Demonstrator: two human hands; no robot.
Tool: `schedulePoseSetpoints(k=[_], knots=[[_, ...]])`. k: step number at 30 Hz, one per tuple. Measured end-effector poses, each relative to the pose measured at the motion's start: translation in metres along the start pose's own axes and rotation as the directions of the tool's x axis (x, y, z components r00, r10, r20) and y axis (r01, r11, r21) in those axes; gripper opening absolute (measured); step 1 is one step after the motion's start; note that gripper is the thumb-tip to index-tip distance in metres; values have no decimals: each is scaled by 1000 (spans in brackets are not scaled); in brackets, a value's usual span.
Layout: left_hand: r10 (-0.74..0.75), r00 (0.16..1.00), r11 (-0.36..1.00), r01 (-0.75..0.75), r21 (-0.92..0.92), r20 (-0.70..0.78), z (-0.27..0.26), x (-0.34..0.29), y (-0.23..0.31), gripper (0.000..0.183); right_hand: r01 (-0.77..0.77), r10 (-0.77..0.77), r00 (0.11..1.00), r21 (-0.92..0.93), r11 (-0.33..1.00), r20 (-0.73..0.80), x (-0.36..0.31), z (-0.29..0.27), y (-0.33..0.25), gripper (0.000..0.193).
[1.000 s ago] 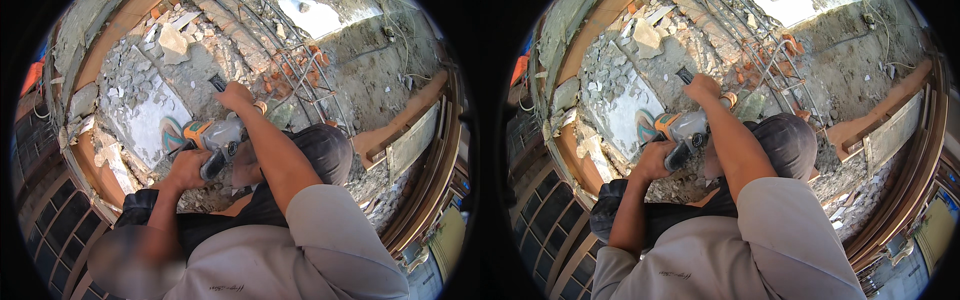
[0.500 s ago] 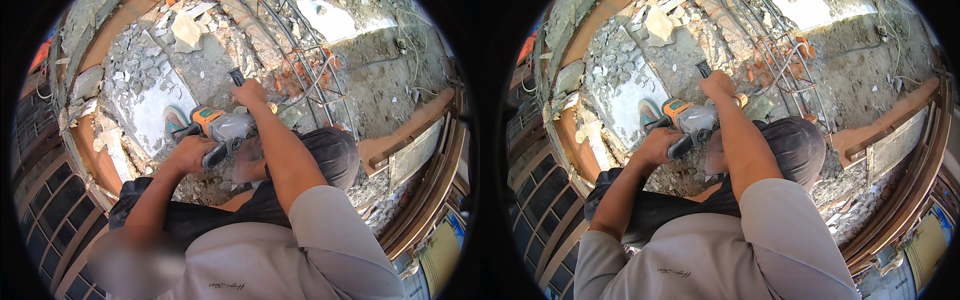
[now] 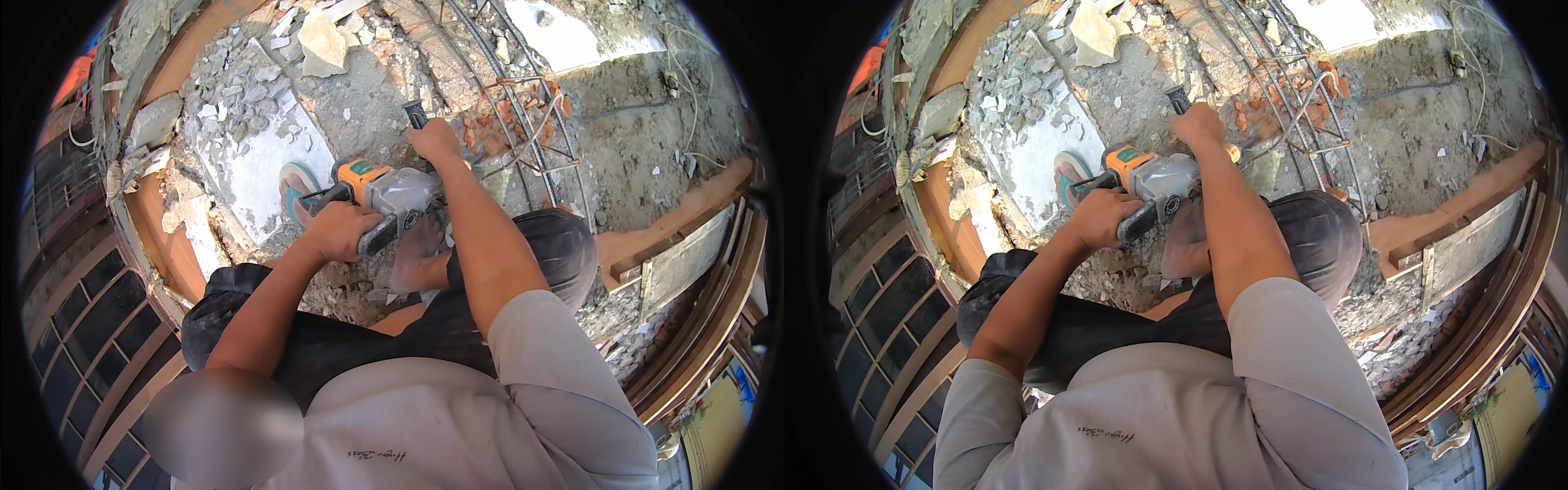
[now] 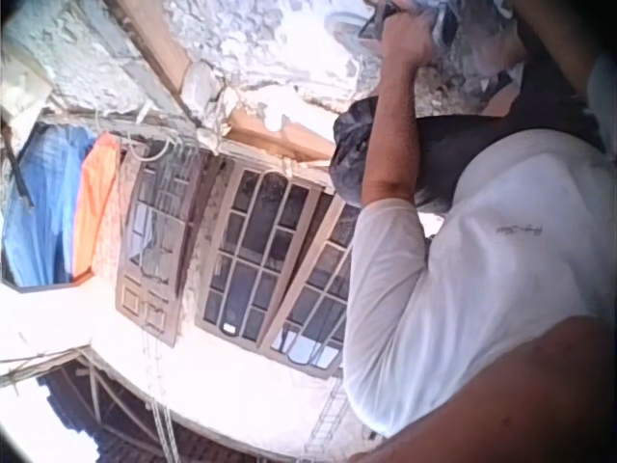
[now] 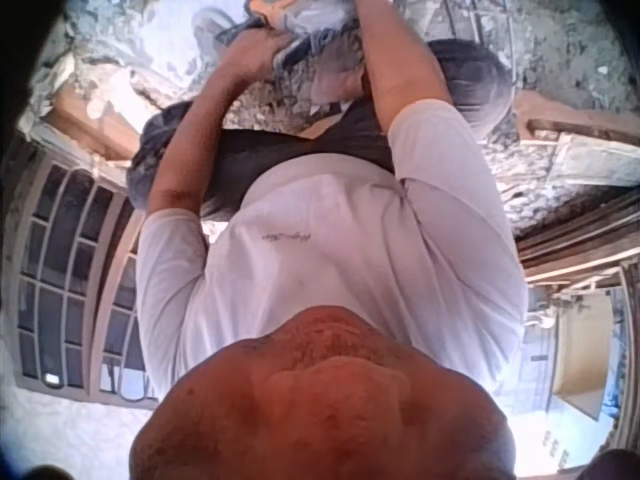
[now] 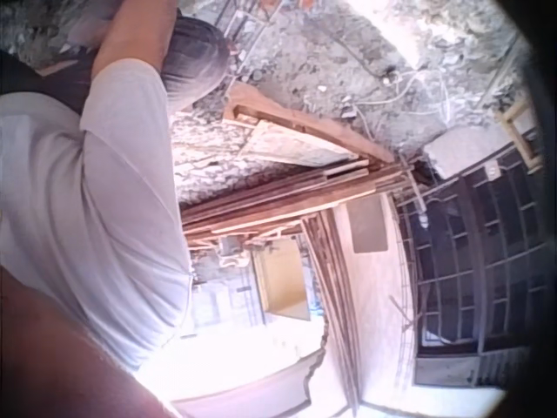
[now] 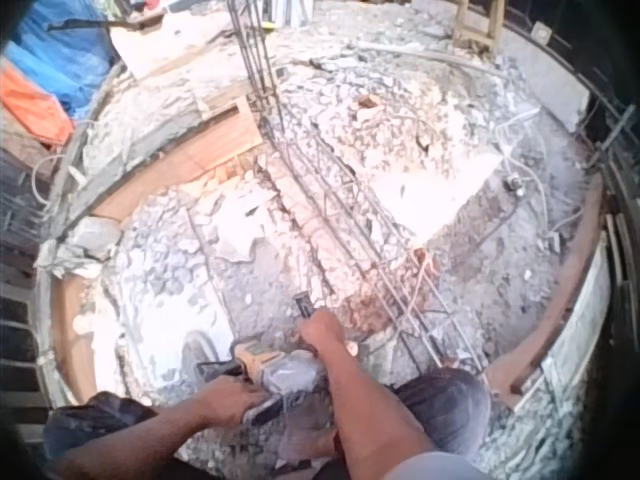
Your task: The person uses a rotary hammer drill to bore holes into a concrete floor at a construction site. They periodically pause to clear debris and adjust the drill bit, continuing the drilling process throughout the clip.
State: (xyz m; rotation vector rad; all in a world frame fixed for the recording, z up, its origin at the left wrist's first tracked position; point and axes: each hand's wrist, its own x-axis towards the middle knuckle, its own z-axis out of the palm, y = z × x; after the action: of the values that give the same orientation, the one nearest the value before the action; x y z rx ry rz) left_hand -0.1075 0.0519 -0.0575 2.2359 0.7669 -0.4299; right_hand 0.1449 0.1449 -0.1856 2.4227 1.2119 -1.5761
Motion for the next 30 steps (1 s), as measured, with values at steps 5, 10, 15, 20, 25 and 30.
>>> schedulePoseSetpoints(k=[5, 10, 15, 20, 25, 30], knots=[[16, 999, 999, -17, 38, 38, 4, 7, 0, 60, -32, 32, 999, 8, 999, 10, 10, 2, 12, 57], [42, 999, 998, -42, 48, 3, 4, 7, -3, 56, -21, 20, 999, 48, 999, 27, 24, 3, 19, 56], [22, 1000, 999, -22, 50, 9, 3, 9, -4, 52, 31, -31, 999, 37, 999, -14, 27, 2, 20, 52], [3, 999, 1000, -3, 25, 34, 5, 3, -3, 52, 65, -65, 998, -8, 998, -25, 19, -1, 12, 49], [-6, 998, 999, 9, 44, -55, 9, 2, -5, 55, 36, -36, 999, -17, 999, -13, 16, -4, 7, 45], [-29, 1000, 999, 29, 39, -9, 0, 6, -2, 51, 50, -50, 999, -17, 999, -20, 23, -1, 6, 44]])
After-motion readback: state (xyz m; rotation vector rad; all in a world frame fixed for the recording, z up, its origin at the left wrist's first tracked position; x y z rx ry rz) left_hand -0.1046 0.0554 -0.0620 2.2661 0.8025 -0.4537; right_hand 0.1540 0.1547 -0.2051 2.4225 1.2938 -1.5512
